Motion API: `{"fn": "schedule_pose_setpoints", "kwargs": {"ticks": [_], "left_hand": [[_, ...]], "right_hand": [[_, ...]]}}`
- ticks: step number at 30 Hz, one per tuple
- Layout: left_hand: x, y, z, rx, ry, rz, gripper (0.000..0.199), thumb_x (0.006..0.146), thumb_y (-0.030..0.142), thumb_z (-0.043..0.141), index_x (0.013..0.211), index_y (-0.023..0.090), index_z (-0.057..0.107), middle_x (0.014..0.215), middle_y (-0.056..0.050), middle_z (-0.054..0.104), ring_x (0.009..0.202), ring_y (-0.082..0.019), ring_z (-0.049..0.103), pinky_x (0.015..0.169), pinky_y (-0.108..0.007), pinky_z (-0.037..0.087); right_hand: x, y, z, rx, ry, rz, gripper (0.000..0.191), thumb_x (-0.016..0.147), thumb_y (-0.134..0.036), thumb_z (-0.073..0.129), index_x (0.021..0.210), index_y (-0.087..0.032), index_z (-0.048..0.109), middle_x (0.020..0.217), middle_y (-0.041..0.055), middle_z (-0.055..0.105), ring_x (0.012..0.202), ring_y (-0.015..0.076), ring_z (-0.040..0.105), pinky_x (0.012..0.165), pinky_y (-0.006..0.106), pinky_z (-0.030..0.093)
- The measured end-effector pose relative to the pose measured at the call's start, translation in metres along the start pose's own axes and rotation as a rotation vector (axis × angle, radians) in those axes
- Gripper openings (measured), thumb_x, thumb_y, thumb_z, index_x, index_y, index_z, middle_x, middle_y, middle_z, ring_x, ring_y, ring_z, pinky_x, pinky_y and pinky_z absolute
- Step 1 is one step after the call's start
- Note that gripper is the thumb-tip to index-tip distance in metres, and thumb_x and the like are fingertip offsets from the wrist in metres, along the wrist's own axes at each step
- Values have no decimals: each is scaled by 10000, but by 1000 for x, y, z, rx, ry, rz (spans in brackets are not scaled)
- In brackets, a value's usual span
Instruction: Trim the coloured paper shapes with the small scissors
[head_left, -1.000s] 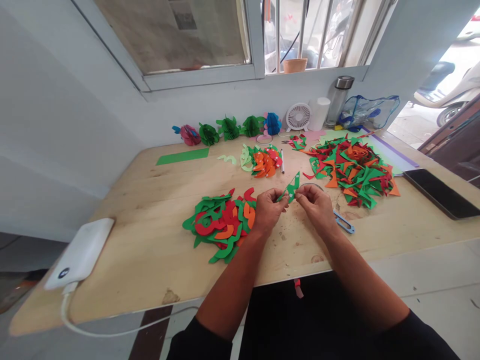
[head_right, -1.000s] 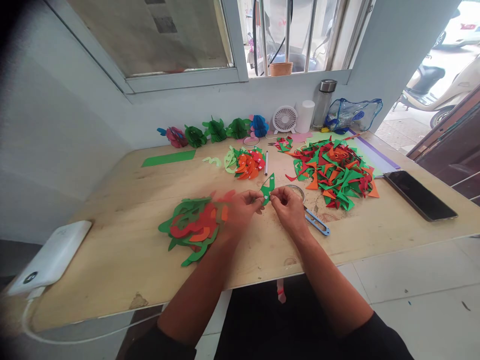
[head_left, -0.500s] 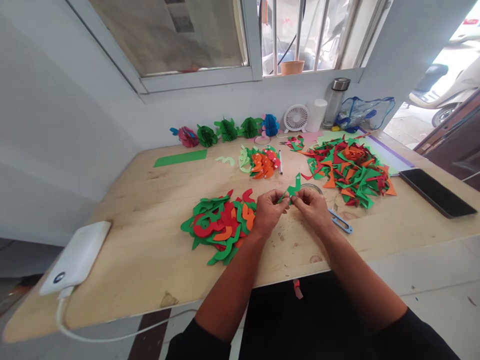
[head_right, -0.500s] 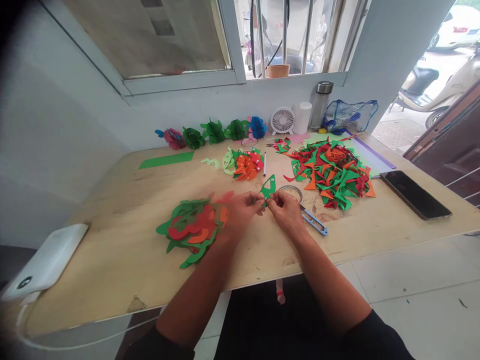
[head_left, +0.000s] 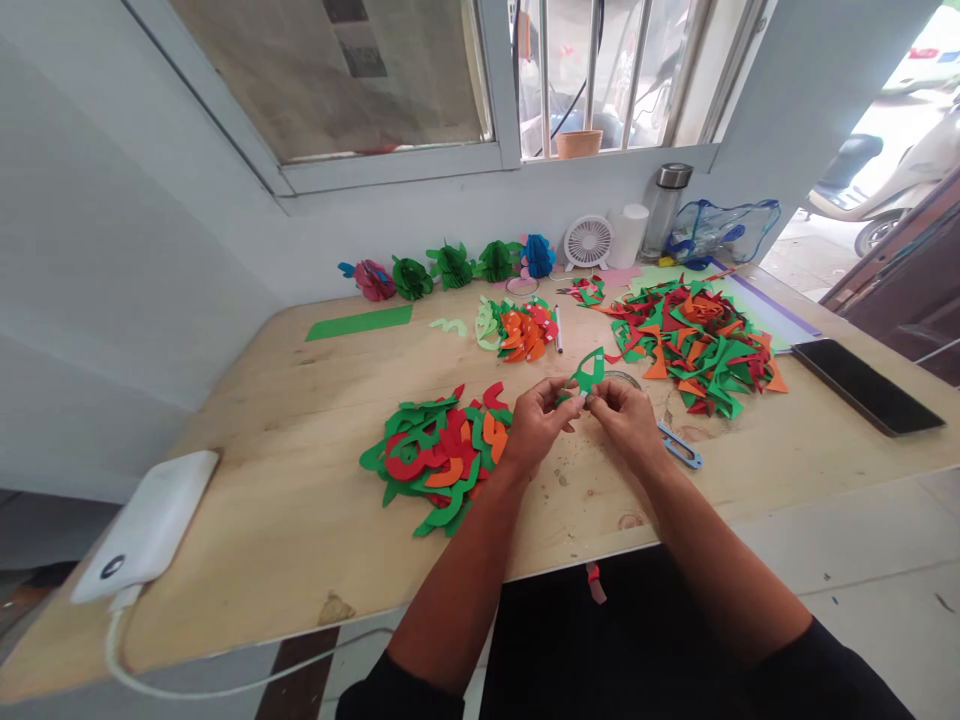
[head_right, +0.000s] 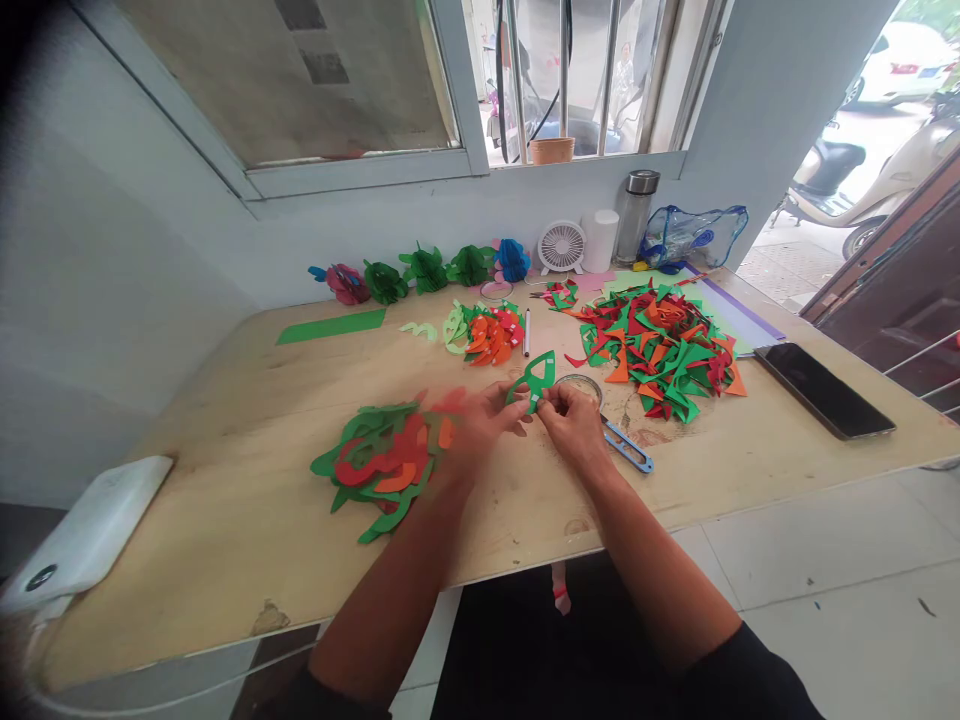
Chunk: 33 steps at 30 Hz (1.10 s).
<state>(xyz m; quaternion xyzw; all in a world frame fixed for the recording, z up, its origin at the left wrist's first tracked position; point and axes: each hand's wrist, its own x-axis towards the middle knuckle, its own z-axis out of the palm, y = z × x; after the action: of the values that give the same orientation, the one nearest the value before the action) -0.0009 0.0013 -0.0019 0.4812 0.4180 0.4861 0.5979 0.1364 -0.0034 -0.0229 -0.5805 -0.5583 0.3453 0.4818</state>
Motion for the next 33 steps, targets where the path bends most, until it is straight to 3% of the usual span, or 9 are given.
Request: {"fn": "schedule_pose_setpoints", "kwargs": {"ticks": [5,12,18,23,28,33], "left_hand": [[3,-1,-2,-64,41,-49,437,714,518,613,894,122,656,796,-74,668,613,-132,612,460,-211,485],[0,-5,0,8,45,0,297,641,344,712,845,148,624,669,5,633,560,-93,577,512,-198,481],[1,-8,-1,25,52,30,273,655,319,697,847,142,618,644,12,616,552,-91,568,532,-208,471],[3,-16,-2,158,44,71,237,676,278,662,872,146,637,661,3,624,555,-94,556,529,-207,447],[2,-16,0,249,26,77,223,705,323,627,852,157,652,619,6,606,519,-95,531,472,-196,402],[-3,-6,3,300,-59,47,244,742,369,585,614,162,604,507,6,564,456,-90,488,436,-194,360]], "right_hand": [[0,0,-1,-13,23,-3,151,705,-314,557,628,-190,520,529,-47,428,509,94,360,492,245,269],[-1,-6,0,44,-12,-32,178,696,-315,565,586,-190,502,530,-44,452,510,93,375,483,237,282],[-3,-12,-2,322,-49,112,160,652,-341,581,691,-188,606,631,-8,572,617,131,517,553,243,376],[-2,-12,-4,458,-40,176,257,671,-446,605,742,-198,603,668,-1,588,630,138,531,549,238,385],[-1,-8,-2,393,0,128,308,665,-492,659,682,-192,592,601,-15,543,530,105,431,491,235,333],[-3,-7,-2,341,-24,18,288,704,-470,653,671,-188,607,613,-17,554,568,117,465,544,248,370]]}}
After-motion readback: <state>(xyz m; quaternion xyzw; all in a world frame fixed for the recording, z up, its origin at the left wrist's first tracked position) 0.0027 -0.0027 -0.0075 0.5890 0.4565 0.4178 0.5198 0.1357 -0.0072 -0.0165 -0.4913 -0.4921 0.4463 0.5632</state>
